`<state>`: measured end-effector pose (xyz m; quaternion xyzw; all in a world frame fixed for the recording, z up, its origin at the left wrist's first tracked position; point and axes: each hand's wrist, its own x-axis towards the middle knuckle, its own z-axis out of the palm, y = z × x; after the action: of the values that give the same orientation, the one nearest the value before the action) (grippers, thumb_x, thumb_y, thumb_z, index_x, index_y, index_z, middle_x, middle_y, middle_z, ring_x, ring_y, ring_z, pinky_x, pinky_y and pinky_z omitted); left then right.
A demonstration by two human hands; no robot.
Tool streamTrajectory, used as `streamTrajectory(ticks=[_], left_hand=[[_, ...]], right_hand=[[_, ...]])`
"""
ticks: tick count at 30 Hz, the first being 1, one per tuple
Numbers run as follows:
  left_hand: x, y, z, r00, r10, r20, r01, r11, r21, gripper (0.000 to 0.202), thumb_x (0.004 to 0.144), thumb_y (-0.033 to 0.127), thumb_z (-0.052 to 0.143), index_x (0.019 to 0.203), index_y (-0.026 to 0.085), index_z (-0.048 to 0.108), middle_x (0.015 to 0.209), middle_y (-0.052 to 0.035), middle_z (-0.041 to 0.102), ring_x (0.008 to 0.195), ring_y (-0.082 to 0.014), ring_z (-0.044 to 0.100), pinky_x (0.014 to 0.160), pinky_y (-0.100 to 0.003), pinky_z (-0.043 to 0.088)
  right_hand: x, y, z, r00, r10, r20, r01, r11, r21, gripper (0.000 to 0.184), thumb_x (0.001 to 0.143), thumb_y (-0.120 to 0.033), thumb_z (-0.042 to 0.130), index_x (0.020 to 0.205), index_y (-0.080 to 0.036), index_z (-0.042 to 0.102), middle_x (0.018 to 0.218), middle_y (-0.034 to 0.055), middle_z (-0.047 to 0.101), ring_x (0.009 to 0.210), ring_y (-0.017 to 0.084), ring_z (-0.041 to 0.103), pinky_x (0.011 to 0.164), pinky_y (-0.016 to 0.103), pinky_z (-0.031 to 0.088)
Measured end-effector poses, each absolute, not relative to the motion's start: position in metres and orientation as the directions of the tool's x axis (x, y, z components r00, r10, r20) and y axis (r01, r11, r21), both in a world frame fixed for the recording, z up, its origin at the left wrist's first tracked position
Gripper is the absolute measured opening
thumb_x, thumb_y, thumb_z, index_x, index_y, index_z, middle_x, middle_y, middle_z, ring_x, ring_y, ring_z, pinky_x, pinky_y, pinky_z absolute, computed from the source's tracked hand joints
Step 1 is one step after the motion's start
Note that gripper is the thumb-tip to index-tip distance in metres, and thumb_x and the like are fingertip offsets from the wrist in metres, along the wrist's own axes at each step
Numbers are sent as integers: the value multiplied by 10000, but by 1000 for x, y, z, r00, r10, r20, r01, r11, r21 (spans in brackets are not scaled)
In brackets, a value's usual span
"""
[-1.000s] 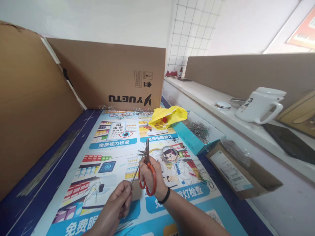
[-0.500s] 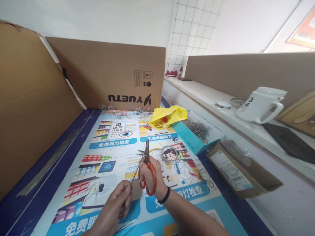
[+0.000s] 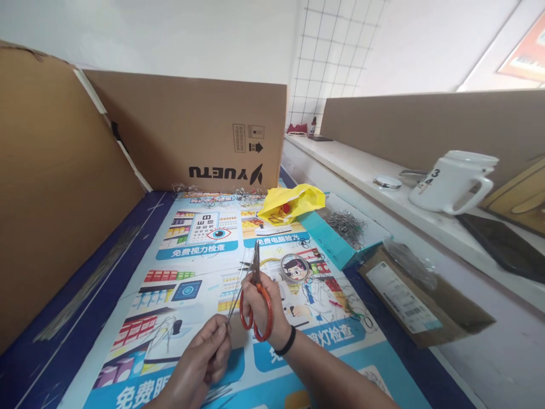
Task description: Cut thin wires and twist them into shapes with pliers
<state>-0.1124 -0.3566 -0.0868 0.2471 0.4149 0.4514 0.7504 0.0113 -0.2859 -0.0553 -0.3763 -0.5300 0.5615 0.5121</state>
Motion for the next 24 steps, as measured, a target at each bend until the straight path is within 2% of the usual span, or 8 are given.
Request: streamTrajectory(ticks=[8, 24], left_hand=[[-116, -356, -90, 169, 914, -369, -348, 405, 845, 377, 783, 555, 533, 768, 200, 406, 481, 85, 365, 391, -41, 190, 372, -167, 132], [-111, -357, -84, 181, 890, -418, -403, 455, 794, 399, 770, 561, 548, 745, 204, 373, 459, 97, 316, 376, -31, 139, 375, -167, 74]], right_hand=[[12, -285, -61, -193, 971, 142, -178, 107, -978, 213, 879, -340, 468, 747, -175, 491, 420, -60, 460, 375, 77, 398, 429, 204, 348], [12, -285, -59, -210, 971, 115, -181, 77, -980, 194, 860, -333, 486, 744, -177, 483, 416, -68, 456, 369, 75, 397, 419, 201, 360]])
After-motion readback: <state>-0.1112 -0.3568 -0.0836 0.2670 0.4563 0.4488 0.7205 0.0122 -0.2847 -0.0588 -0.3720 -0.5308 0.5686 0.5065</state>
